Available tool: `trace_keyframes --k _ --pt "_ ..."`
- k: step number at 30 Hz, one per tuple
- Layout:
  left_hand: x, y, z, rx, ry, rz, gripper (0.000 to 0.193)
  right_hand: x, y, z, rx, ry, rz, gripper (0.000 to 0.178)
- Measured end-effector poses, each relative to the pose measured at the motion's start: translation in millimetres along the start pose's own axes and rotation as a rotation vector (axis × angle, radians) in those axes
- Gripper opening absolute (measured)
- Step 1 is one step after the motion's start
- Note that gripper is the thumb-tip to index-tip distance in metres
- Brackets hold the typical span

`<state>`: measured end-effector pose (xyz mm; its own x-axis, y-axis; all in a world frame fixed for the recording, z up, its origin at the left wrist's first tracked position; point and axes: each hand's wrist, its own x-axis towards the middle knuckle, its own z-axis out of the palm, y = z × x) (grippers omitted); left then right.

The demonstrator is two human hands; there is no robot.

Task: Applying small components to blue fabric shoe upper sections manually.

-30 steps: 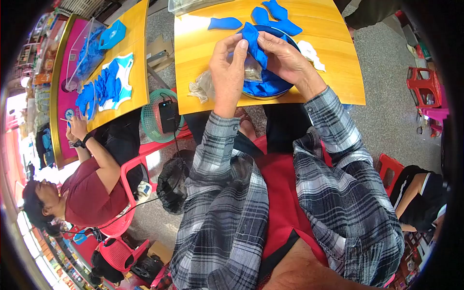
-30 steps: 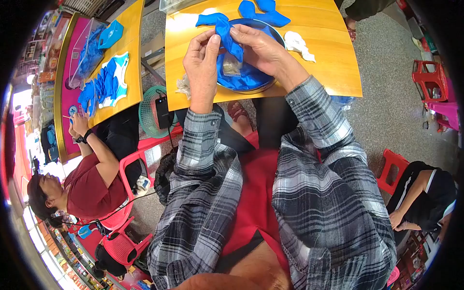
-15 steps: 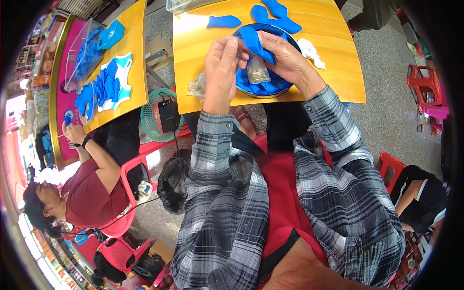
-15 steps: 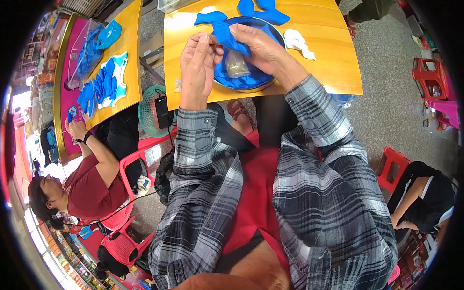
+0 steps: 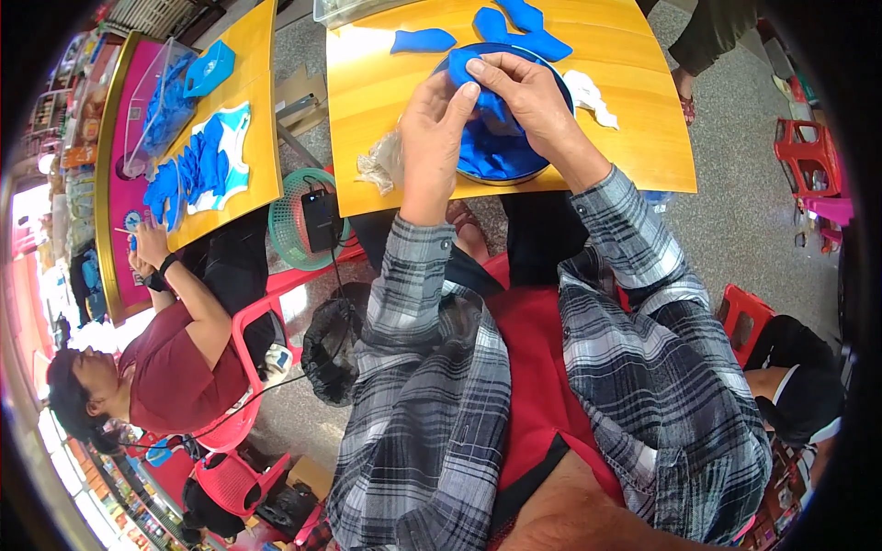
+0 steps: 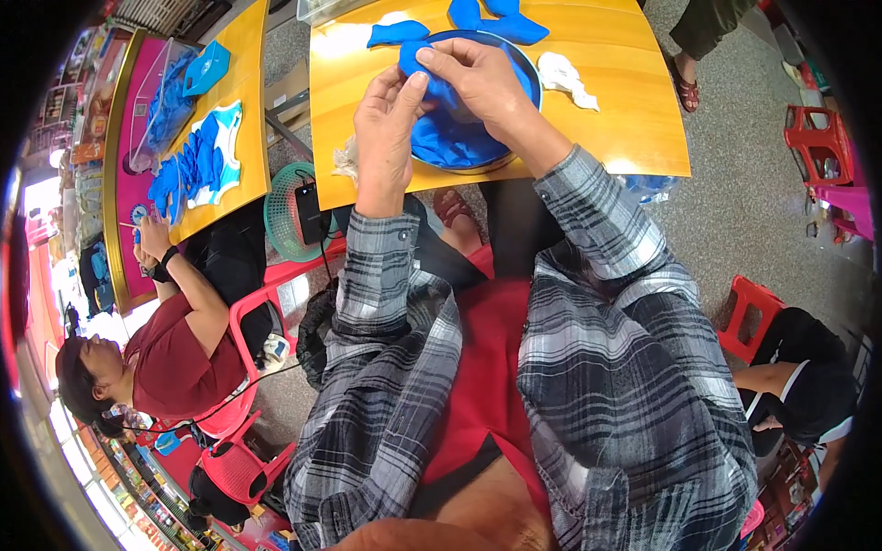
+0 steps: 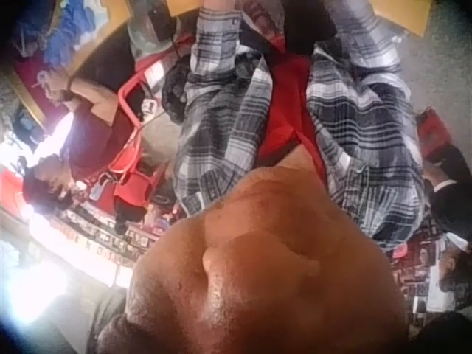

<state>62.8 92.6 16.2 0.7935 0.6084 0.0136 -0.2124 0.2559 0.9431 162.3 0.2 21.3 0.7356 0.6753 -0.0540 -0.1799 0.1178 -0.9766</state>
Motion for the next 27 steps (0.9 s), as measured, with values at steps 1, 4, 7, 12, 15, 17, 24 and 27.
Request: trace_keyframes --k 1,4,7,12,15,17,24,27 --pt "-1 -1 -1 -0.025 0.004 -0.015 0.029 -2 -1 3 -0.054 -0.033 0.016 0.031" --pt "2 -4 -12 -0.153 -0.024 -0.068 0.031 -6 5 6 -0.164 -0.064 -0.021 0.034" --pt "5 -7 -16 -0.121 -0.069 -0.092 0.03 1 12 -5 -0.447 -0.144 -0.247 0.028" --pt "10 -3 -26 -0.24 -0.127 -0.201 0.023 -1 -3 -6 -0.093 -0.21 0.019 0.03" --pt "15 -3 -31 -0.308 -0.185 -0.254 0.025 5 1 -15 -0.086 -0.227 -0.027 0.03" --pt "16 -3 -33 -0.298 -0.184 -0.255 0.026 0 -12 -11 -0.119 -0.26 0.053 0.03" --pt "16 1 -20 -0.343 -0.194 -0.274 0.032 4 3 -3 -0.093 -0.011 -0.116 0.03" --pt "16 -2 -28 -0.201 -0.205 -0.295 0.035 3 -2 -1 -0.099 -0.077 -0.048 0.027"
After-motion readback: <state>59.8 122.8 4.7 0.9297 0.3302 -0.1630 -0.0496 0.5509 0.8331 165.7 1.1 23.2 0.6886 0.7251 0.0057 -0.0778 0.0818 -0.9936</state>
